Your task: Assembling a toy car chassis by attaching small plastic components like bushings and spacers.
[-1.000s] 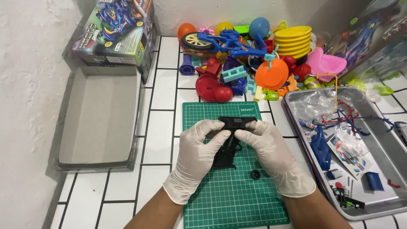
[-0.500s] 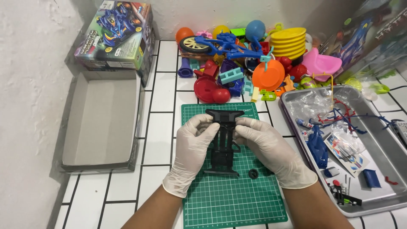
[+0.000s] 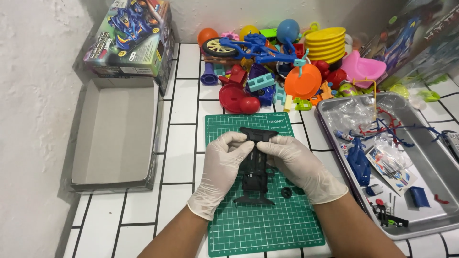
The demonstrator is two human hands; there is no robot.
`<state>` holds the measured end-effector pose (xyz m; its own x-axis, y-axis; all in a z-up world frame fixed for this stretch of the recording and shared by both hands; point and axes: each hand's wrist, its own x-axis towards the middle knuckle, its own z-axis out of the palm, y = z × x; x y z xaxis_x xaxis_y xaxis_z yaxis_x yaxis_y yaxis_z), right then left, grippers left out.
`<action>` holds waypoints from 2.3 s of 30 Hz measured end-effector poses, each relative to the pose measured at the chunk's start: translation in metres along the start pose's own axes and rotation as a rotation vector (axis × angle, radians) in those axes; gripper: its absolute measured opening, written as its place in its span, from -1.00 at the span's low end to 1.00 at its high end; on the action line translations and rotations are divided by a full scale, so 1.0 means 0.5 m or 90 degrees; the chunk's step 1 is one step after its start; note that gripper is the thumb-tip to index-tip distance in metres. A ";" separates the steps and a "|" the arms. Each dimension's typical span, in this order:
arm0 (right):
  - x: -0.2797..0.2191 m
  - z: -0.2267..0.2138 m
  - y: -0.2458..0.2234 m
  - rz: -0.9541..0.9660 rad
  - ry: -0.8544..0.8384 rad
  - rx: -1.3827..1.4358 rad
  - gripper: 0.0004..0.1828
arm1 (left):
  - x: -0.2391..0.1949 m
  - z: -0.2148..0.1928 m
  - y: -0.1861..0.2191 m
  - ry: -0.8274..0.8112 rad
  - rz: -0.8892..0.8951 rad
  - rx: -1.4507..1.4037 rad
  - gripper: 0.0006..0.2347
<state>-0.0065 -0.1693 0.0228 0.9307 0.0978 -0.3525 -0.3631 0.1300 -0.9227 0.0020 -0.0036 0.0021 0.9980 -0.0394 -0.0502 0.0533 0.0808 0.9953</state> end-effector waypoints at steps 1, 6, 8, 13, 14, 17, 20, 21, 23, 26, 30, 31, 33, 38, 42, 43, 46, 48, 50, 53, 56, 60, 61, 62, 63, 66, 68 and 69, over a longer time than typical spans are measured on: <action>0.010 -0.009 0.010 0.000 0.000 0.000 -0.78 | 0.000 0.000 0.000 0.000 0.000 0.000 -0.81; 0.036 -0.033 0.038 0.026 0.001 0.027 -0.82 | 0.001 -0.003 -0.005 -0.002 -0.003 -0.009 -0.81; 0.028 -0.029 0.029 0.023 0.002 0.021 -0.82 | 0.003 -0.007 -0.004 -0.003 -0.003 -0.013 -0.81; 0.040 -0.043 0.040 0.019 0.000 -0.009 -0.80 | 0.003 -0.010 -0.002 -0.014 0.001 -0.005 -0.80; 0.039 -0.040 0.039 0.029 0.004 -0.007 -0.80 | 0.002 -0.009 -0.003 -0.016 -0.002 -0.003 -0.80; 0.038 -0.035 0.035 0.035 0.004 -0.010 -0.79 | 0.003 -0.010 -0.003 -0.018 -0.005 0.000 -0.79; 0.039 -0.034 0.035 0.034 -0.003 -0.009 -0.79 | 0.002 -0.010 0.000 -0.020 -0.003 0.004 -0.79; 0.039 -0.034 0.037 0.038 -0.004 -0.002 -0.79 | 0.001 -0.009 0.001 -0.022 -0.002 0.008 -0.79; 0.037 -0.035 0.038 0.043 0.001 0.003 -0.79 | 0.001 -0.007 0.004 -0.023 -0.008 0.008 -0.78; 0.045 -0.040 0.044 0.046 0.003 0.008 -0.79 | 0.003 -0.008 0.002 -0.025 -0.013 0.015 -0.78; 0.042 -0.033 0.037 0.052 -0.002 0.000 -0.78 | 0.004 -0.009 0.001 -0.023 -0.020 0.022 -0.78; 0.044 -0.033 0.040 0.052 -0.001 0.000 -0.78 | 0.004 -0.009 0.000 -0.024 -0.020 0.022 -0.78; 0.048 -0.034 0.042 0.061 0.005 0.012 -0.78 | 0.006 -0.009 0.001 -0.022 -0.026 0.020 -0.77; 0.039 -0.052 0.027 0.035 -0.013 0.020 -0.66 | 0.014 -0.011 -0.006 0.017 -0.020 0.005 -0.77; -0.002 -0.030 -0.012 -0.005 0.014 -0.016 -0.55 | 0.023 -0.024 -0.006 0.049 -0.006 0.016 -0.78; -0.003 -0.019 -0.012 -0.007 0.015 -0.018 -0.55 | 0.023 -0.022 -0.009 0.048 -0.003 0.014 -0.78; -0.002 -0.002 -0.005 -0.015 0.002 -0.057 -0.47 | 0.021 -0.016 -0.011 0.038 -0.006 0.008 -0.80; 0.004 -0.004 0.009 -0.016 0.046 -0.061 -0.65 | 0.015 -0.017 -0.006 0.024 -0.025 -0.028 -0.79; 0.000 -0.001 0.003 -0.021 0.058 -0.063 -0.67 | 0.008 -0.015 0.004 0.019 -0.022 -0.028 -0.79; -0.008 0.007 -0.003 -0.031 0.076 -0.058 -0.69 | 0.003 -0.011 0.009 0.006 -0.019 -0.034 -0.77; -0.019 0.015 -0.010 -0.038 0.088 -0.052 -0.71 | 0.000 -0.008 0.005 -0.011 -0.019 -0.039 -0.74; -0.019 0.016 -0.003 -0.049 0.104 -0.054 -0.72 | 0.003 0.000 -0.008 -0.004 -0.026 -0.048 -0.76; -0.020 0.018 -0.007 -0.048 0.104 -0.053 -0.72 | 0.002 0.001 -0.002 -0.004 -0.027 -0.048 -0.76; -0.022 0.018 -0.010 -0.065 0.113 -0.064 -0.69 | 0.001 0.003 0.003 0.010 -0.027 -0.047 -0.75; -0.023 0.017 -0.013 -0.083 0.122 -0.074 -0.66 | 0.000 0.006 0.009 0.025 -0.026 -0.046 -0.73; -0.023 0.008 -0.016 -0.192 0.193 -0.155 -0.66 | 0.019 -0.005 -0.017 0.052 -0.021 -0.016 -0.71; -0.020 -0.004 -0.014 -0.272 0.247 -0.152 -0.69 | 0.022 -0.008 -0.018 0.055 -0.026 -0.010 -0.72; -0.020 -0.009 -0.013 -0.354 0.288 -0.151 -0.71 | 0.021 -0.012 -0.019 0.070 -0.028 -0.004 -0.73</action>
<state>-0.0132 -0.1754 0.0314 0.9198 -0.3420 0.1924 0.1370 -0.1797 -0.9741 0.0123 0.0010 -0.0084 0.9925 0.0670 -0.1026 0.0966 0.0873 0.9915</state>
